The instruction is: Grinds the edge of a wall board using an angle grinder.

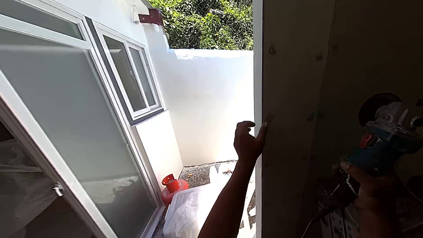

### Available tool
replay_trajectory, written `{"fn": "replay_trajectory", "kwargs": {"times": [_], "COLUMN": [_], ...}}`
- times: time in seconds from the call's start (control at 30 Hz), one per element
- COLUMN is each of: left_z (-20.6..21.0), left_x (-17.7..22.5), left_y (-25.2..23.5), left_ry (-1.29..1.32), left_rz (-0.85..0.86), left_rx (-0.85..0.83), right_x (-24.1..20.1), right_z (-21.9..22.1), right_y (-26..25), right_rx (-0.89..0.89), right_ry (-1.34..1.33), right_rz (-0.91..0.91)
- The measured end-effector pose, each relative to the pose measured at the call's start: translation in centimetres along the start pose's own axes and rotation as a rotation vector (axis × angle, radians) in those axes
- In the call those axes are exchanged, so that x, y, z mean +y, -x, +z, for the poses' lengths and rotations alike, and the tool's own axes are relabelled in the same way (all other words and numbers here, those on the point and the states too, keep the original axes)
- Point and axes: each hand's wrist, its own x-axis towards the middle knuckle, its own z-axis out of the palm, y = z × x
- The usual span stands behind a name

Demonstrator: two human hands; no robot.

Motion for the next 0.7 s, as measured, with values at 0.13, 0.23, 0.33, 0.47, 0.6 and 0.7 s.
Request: {"fn": "replay_trajectory", "kwargs": {"times": [0.13,0.23,0.33,0.47,0.6,0.7], "left_z": [0.7,0.7,0.7,0.1,-0.9,1.4], "left_x": [0.9,0.5,-0.3,-0.7,0.2,2.1], "left_y": [-2.6,-2.8,-3.0,-2.6,0.3,3.7], "left_ry": [-0.144,-0.114,-0.046,0.054,0.077,-0.200], "left_rz": [0.090,0.105,0.089,0.096,0.195,0.481], "left_rx": [-0.047,-0.066,-0.100,-0.091,0.084,-0.061], "right_x": [1.4,1.4,1.2,1.1,0.9,1.3], "right_z": [-3.3,-5.6,-7.4,-9.7,-10.9,-11.4], "right_y": [1.1,1.2,1.1,1.0,1.3,1.3], "right_rx": [0.016,0.023,0.003,-0.032,-0.022,-0.009], "right_ry": [-0.008,0.003,-0.002,-0.048,-0.072,-0.080], "right_rz": [0.000,-0.006,-0.005,-0.047,-0.076,-0.089]}}
